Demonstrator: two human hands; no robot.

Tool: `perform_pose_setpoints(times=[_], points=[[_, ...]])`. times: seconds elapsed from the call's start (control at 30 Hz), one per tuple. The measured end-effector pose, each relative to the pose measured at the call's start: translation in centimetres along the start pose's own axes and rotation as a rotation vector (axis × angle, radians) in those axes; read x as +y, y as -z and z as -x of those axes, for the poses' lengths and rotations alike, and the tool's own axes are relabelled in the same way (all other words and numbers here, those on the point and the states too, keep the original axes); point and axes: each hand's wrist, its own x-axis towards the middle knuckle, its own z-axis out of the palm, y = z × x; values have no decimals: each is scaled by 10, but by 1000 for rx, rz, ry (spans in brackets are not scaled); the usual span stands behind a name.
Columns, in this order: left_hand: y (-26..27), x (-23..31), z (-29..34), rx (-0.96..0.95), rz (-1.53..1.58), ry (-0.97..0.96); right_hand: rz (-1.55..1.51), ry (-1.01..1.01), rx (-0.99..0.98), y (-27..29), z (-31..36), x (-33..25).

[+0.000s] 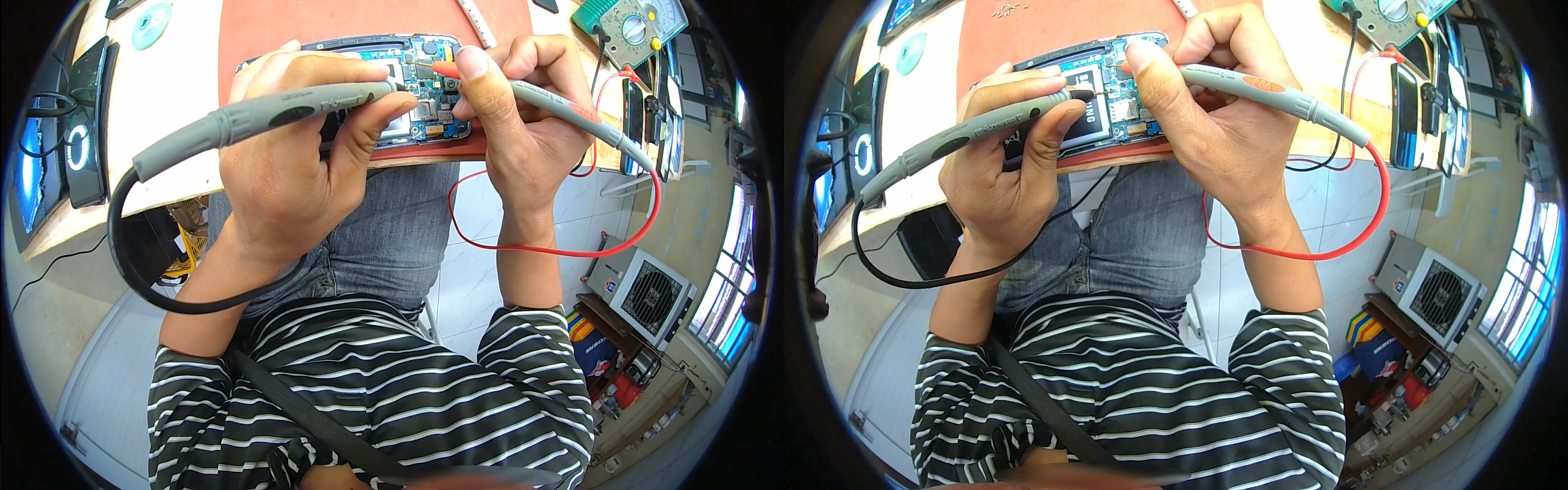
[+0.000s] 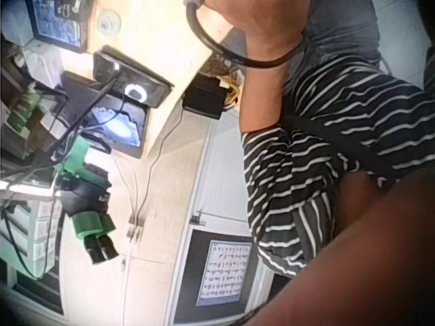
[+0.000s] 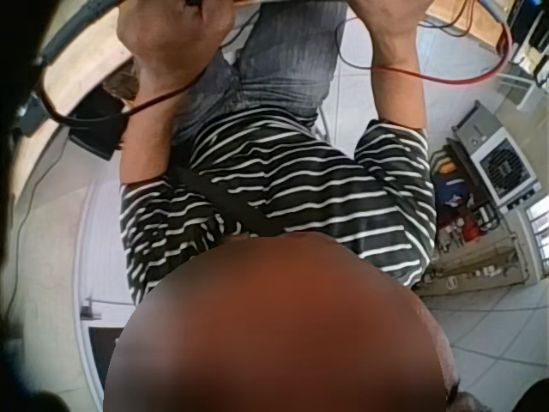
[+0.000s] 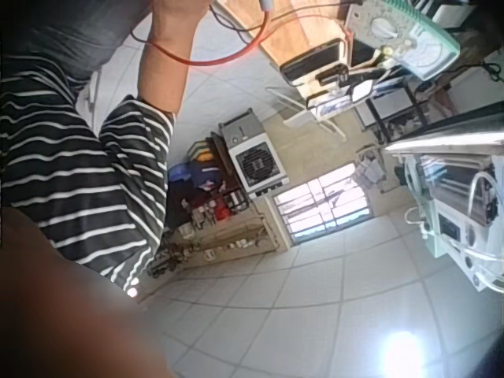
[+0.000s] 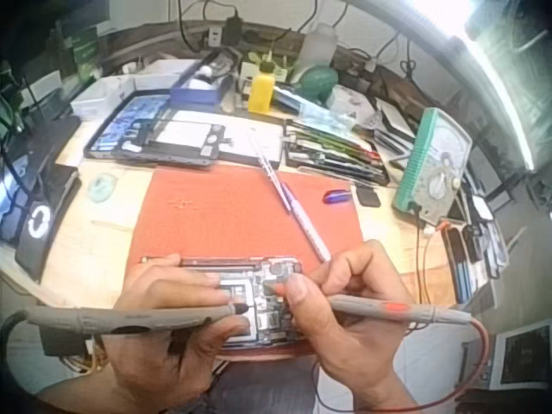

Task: The person uses a multimeter to test points on a disassembled mobile phone motherboard. They hold the phone steady with one hand and move the multimeter probes across various components on the circuit board with the other hand.

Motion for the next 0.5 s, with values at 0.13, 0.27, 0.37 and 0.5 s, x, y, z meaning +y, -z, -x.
perform_pose_setpoints(times=[0.13, 0.27, 0.37, 0.5], points=[[1, 1, 1, -8, -2, 14, -16, 21, -14, -1, -1, 1], [1, 0, 1, -8, -2, -2, -24, 25, -15, -1, -1, 0], [0, -1, 1, 0, -29, -18, -8, 22, -11, -1, -1, 0], [0, -1, 1, 4, -22, -15, -1, 34, 9, -2, 0, 0]])
